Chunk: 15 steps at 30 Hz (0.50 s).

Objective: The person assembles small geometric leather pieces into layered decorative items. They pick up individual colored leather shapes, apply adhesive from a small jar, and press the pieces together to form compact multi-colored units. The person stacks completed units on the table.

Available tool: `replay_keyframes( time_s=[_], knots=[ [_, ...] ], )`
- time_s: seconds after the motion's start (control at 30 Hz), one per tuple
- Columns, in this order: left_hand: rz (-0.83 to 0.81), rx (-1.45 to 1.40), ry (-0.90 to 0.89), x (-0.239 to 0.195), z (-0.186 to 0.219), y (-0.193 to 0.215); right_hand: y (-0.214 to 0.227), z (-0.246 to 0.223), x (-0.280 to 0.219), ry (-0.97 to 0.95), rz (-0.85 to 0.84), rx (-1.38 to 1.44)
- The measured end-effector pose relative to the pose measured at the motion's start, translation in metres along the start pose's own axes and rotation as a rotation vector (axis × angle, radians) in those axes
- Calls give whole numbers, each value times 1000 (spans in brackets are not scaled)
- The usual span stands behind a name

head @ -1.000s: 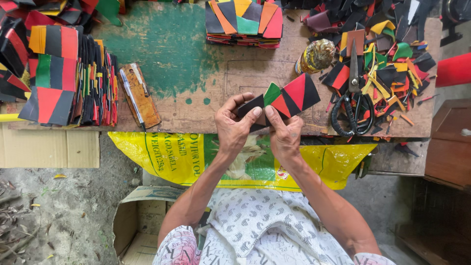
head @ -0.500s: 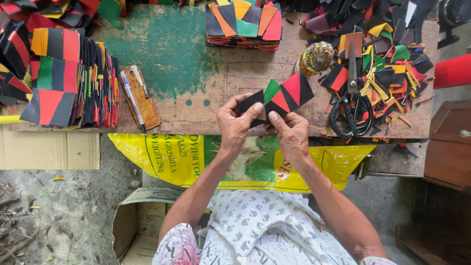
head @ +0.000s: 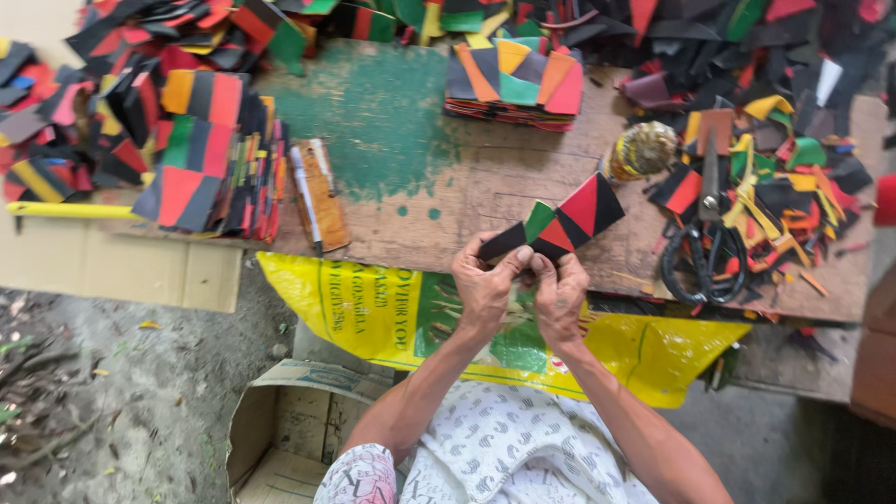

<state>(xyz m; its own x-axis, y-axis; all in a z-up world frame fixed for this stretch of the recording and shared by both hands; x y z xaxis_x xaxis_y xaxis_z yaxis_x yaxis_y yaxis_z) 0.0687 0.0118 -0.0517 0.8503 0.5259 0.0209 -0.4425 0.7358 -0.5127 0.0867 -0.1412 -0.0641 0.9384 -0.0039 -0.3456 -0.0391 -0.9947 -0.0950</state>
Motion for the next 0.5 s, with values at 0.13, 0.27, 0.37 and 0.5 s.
replay_keyframes(
  time_s=[0.13,0.27,0.37,0.5],
  knots=[
    [-85,170,-6,14,18,8,-10,2,5,-143,-158,4],
    [-179,246,16,22,36,11,-17,-3,1,-161,-266,-36],
    [-220,281,-40,23,52,10,-30,3,5,-188,-337,-55],
    [-138,280,-30,16,58,17,-43,19,5,-187,-322,22]
  ],
)
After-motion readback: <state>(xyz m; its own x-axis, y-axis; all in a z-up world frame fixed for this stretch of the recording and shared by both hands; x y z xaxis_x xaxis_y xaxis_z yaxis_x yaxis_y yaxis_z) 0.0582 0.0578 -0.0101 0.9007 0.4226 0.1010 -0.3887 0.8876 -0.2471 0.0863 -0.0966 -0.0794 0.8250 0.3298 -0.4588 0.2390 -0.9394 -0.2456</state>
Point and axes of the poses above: each hand's wrist, its own x-axis towards the middle knuckle, its own y-axis out of the back of the hand, z = x × y, the point moved 10 cm from there along x, towards the middle knuckle, and after that the axes turned 15 degrees about -y, right-handed, at the moved point
